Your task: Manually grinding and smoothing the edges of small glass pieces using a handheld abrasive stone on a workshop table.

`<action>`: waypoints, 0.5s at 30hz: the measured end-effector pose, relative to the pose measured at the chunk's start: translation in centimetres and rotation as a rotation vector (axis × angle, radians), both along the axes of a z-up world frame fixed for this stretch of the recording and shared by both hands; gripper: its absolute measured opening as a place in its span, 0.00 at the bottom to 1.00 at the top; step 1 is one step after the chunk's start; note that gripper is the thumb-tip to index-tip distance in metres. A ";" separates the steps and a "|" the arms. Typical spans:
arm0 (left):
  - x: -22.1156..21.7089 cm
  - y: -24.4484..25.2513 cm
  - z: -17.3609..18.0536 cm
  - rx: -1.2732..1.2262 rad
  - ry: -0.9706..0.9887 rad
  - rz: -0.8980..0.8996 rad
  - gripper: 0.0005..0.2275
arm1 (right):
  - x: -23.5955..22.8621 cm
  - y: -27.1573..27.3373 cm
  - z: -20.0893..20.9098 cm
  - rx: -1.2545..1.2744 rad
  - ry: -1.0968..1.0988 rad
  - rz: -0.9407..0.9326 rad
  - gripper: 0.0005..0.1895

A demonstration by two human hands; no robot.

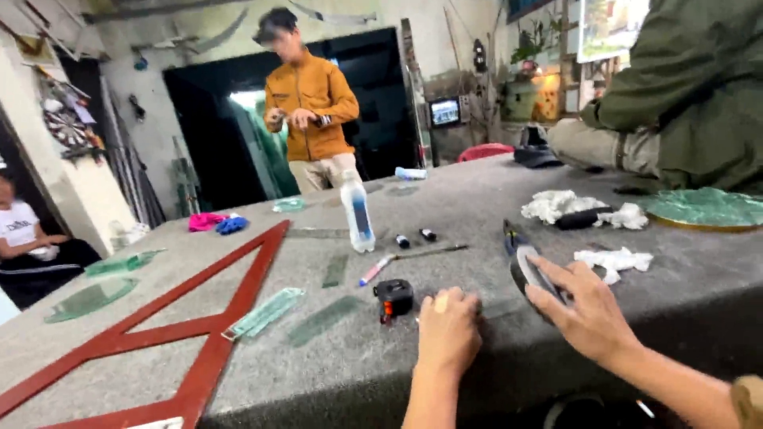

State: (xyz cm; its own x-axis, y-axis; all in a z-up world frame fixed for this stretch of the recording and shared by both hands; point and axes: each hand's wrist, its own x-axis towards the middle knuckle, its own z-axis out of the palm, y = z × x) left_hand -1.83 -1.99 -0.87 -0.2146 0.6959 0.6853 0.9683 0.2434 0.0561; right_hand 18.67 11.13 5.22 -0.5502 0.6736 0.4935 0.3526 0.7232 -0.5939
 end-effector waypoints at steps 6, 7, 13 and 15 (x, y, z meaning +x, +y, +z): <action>-0.1 0.9 -0.4 -0.086 -0.064 0.041 0.10 | 1.3 -0.5 1.3 -0.138 0.022 -0.017 0.37; -0.3 0.6 0.0 -0.125 -0.099 0.049 0.11 | 1.1 -0.7 1.6 -0.158 0.024 0.039 0.40; 0.4 0.1 0.5 -0.075 -0.017 0.098 0.08 | 0.1 -1.3 -0.6 -0.011 0.018 0.124 0.36; 0.3 0.2 0.3 -0.066 -0.018 0.092 0.09 | -1.2 0.5 -2.0 0.083 -0.051 0.094 0.36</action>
